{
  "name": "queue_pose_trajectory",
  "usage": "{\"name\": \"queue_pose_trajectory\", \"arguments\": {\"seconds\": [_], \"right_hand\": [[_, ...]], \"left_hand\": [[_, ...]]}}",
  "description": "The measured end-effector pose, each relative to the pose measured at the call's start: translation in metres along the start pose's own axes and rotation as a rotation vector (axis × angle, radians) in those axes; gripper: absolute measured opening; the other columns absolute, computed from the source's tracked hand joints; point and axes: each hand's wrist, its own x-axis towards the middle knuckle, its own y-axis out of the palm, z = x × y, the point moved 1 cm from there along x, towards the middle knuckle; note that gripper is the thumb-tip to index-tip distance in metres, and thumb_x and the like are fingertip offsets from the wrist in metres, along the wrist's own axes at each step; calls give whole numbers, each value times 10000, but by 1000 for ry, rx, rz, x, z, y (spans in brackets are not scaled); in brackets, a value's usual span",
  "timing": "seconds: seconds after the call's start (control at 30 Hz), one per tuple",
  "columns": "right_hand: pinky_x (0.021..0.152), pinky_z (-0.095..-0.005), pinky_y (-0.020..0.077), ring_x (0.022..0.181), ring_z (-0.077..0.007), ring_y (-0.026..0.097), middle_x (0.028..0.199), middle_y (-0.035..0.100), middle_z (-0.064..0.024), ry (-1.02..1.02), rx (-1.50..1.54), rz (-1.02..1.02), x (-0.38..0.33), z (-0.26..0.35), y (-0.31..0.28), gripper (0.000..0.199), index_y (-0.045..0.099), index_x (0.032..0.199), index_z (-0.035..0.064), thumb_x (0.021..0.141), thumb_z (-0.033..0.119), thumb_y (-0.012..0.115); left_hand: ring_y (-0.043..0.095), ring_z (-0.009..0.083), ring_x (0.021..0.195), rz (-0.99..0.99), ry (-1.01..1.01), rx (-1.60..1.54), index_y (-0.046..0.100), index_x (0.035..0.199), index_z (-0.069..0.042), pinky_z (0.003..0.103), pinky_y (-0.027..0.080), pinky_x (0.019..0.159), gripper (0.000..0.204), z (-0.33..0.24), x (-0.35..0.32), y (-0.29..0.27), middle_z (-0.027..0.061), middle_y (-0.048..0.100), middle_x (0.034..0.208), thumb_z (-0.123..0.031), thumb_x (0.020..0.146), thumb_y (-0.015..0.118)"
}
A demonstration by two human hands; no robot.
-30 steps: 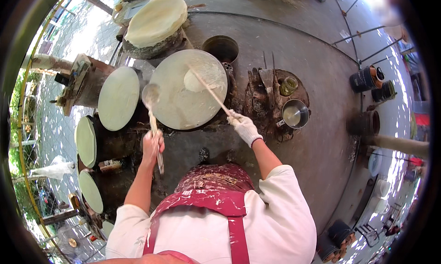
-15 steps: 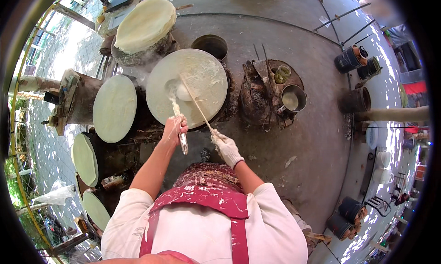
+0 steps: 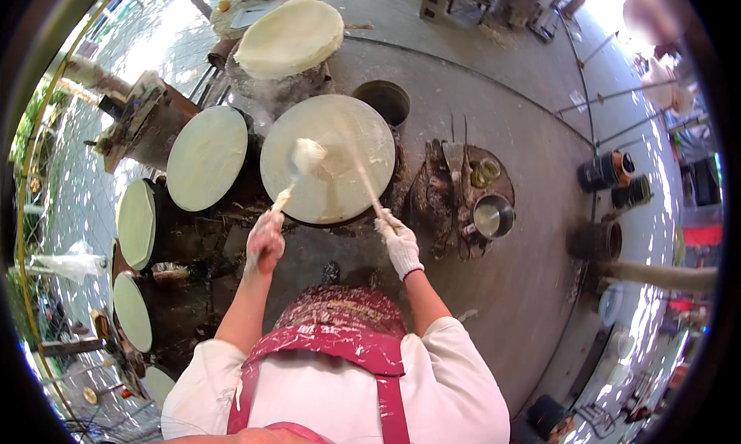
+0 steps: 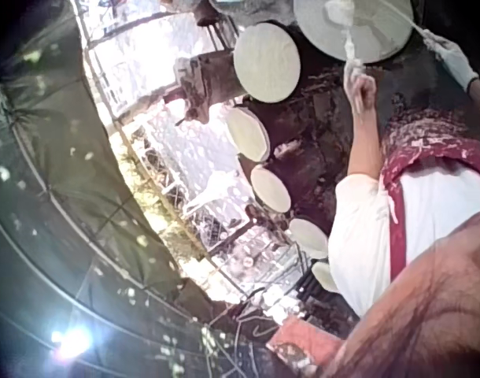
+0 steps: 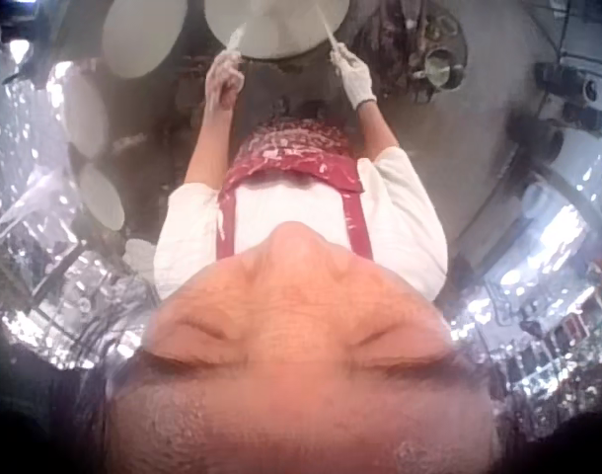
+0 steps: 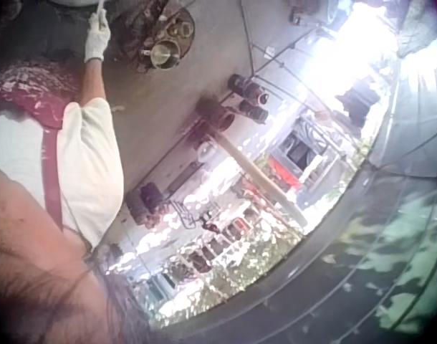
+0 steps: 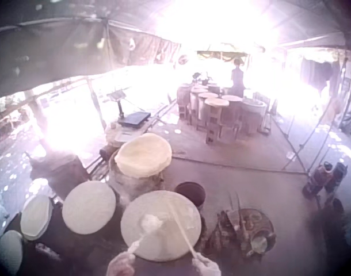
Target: The person pours batter onto multiple hot griddles, spreads it into thin circles, and flips the pancakes as they cook. They repeatedly scoop batter from a large metal bowl and manage several pancakes at once across the cooking surface.
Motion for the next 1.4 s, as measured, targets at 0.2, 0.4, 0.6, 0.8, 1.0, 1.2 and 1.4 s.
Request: {"name": "queue_pose_trajectory", "arguments": {"seconds": [0.2, 0.4, 0.6, 0.8, 1.0, 1.2, 1.4], "right_hand": [[832, -196, 470, 907, -77, 566, 1032, 636, -2, 26, -305, 305, 3, -22, 17, 332, 608, 1255, 5, 943, 110, 644], [786, -213, 470, 919, -70, 575, 1050, 648, -15, -169, -472, 48, -9, -22, 2, 364, 593, 1282, -8, 963, 165, 623], [903, -261, 502, 980, -122, 616, 1175, 638, -68, -40, -543, 445, -140, -101, 169, 412, 565, 1302, -38, 900, -15, 654], [834, -252, 500, 959, -115, 635, 1149, 666, -57, -9, -591, 777, -161, -117, 417, 488, 587, 1287, 1, 887, 247, 721], [756, -466, 533, 912, -347, 675, 965, 695, -138, -741, -1574, 1015, -202, -137, 645, 339, 665, 1166, 254, 920, 460, 555], [765, -492, 525, 985, -349, 616, 1076, 605, -152, -1173, -1476, 1098, -223, -199, 822, 400, 596, 1245, 196, 863, 307, 646], [832, -476, 509, 996, -368, 626, 1051, 667, -161, -1118, -1591, 1156, -190, -248, 904, 412, 607, 1240, 158, 859, 306, 653]], "left_hand": [[416, 39, 378, -52, 122, 180, 450, 1115, 134, 222, 280, 436, 331, 11, -36, 72, -32, 368, 613, -170, 1045, 338], [391, 41, 344, -269, 426, 343, 456, 1089, 148, 210, 307, 401, 325, -3, -162, 104, -53, 345, 584, -156, 1033, 357], [384, 39, 342, -428, 727, 486, 498, 1058, 88, 215, 328, 443, 275, -52, -362, 161, -55, 380, 598, -178, 1020, 440], [393, 61, 338, -502, 996, 621, 559, 1003, 24, 236, 330, 361, 292, -80, -541, 168, -49, 447, 591, -264, 1001, 513], [370, 57, 330, -642, 1304, 509, 560, 1011, 8, 238, 327, 351, 317, -45, -643, 168, -54, 434, 579, -298, 1019, 477], [342, 64, 323, -640, 1557, 283, 563, 1033, 23, 246, 297, 357, 334, -5, -666, 161, -47, 429, 588, -294, 1029, 455], [357, 57, 318, -606, 1873, -29, 514, 1056, 47, 249, 308, 397, 257, 13, -637, 178, -41, 415, 587, -188, 1028, 412]]}}
